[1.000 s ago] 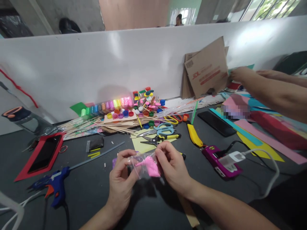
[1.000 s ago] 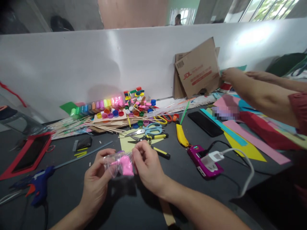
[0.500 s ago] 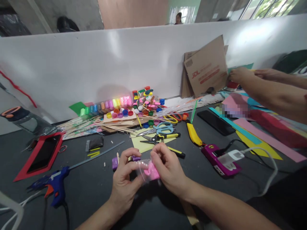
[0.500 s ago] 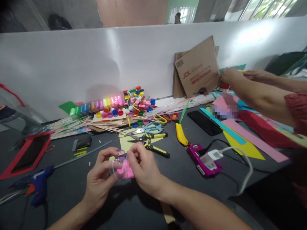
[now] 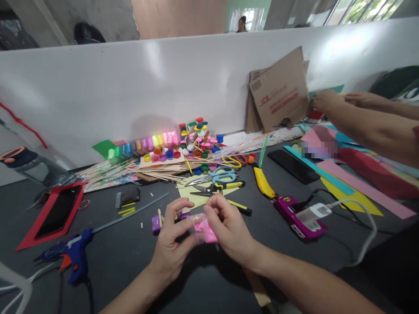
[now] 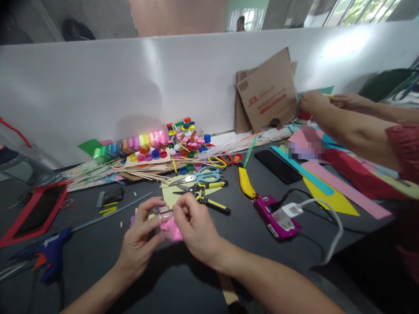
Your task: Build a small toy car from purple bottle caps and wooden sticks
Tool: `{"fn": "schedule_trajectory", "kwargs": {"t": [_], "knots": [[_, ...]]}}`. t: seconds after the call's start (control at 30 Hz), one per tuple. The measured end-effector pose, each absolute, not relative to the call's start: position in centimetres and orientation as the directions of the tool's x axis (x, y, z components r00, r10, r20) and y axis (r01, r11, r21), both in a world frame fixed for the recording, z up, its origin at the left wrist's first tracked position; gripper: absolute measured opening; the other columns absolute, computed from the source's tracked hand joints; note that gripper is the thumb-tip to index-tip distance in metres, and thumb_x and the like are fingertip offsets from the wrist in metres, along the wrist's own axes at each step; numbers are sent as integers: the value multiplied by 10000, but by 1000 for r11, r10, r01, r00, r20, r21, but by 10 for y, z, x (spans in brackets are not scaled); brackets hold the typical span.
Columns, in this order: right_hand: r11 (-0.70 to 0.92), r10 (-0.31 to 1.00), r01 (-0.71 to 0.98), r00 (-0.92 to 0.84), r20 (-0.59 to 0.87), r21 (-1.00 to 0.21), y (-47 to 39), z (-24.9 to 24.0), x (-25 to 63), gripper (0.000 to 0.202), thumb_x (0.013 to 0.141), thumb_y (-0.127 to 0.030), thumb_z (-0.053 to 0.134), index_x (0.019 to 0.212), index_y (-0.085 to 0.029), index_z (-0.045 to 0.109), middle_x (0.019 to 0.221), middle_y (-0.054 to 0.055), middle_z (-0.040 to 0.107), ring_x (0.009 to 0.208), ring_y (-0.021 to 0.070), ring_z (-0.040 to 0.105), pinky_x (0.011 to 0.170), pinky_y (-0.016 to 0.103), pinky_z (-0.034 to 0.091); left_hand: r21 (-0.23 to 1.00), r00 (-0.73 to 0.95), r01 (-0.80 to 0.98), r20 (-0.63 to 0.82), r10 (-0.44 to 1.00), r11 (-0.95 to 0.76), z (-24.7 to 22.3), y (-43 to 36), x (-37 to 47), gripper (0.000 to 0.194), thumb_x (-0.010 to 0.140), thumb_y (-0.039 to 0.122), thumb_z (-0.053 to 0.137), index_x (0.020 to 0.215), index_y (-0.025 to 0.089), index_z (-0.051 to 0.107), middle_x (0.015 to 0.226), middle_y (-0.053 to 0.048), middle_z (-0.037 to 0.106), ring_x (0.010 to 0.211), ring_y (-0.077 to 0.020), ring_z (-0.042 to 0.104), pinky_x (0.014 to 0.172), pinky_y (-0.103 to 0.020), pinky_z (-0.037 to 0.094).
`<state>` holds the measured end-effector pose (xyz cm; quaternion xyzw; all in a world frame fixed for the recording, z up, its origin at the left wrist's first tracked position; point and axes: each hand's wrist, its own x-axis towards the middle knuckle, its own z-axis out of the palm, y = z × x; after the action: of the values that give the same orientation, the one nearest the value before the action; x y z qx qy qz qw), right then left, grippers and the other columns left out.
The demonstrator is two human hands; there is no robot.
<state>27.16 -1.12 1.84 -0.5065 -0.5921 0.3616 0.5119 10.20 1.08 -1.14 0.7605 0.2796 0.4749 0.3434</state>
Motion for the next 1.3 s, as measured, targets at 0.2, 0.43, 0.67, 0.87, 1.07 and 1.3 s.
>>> {"fn": "schedule_trajectory", "kwargs": {"t": [0.2,0.43,0.67,0.87,1.07,1.3], "knots": [[222,973,225,7,230,-949,-11,20,271,194,966,-304,483,788,-228,470,620,-71,411,533,111,382,508,249,313,791,329,65,559,761,-608,-13,12,103,198,849,243,745,1026,331,751,1195,-50,556,1212,-242,504,1094,-454,380],[209,975,200,33,220,-957,-12,21,273,198,978,-299,461,792,-232,463,622,-72,422,515,110,386,496,249,327,792,240,66,578,780,-607,-13,11,101,193,859,167,717,985,311,742,1203,-37,574,1191,-213,532,1072,-395,403],[189,979,178,39,199,-966,-11,22,272,216,984,-331,459,793,-230,456,616,-75,399,523,111,359,491,249,308,779,260,89,583,769,-621,-11,10,100,155,863,172,715,954,295,742,1179,-40,587,1173,-215,550,1046,-400,429],[160,986,166,24,166,-973,-11,20,269,205,957,-333,496,785,-225,469,621,-73,398,525,107,361,494,249,300,735,309,105,616,724,-670,-13,12,103,221,863,221,724,1067,307,738,1212,-72,599,1173,-253,559,1021,-477,463],[137,989,140,39,143,-981,-10,20,268,209,957,-337,481,780,-228,455,622,-75,376,523,105,343,483,245,291,626,260,174,715,649,-760,-14,9,102,282,839,178,741,1083,319,732,1178,-60,593,1197,-262,534,1023,-491,465],[127,991,121,28,132,-984,-8,18,268,224,933,-366,534,772,-226,464,602,-79,391,518,103,348,488,247,295,664,271,208,666,695,-718,-13,11,104,167,851,172,720,967,293,726,1121,-46,594,1178,-249,522,1035,-460,433]]}}
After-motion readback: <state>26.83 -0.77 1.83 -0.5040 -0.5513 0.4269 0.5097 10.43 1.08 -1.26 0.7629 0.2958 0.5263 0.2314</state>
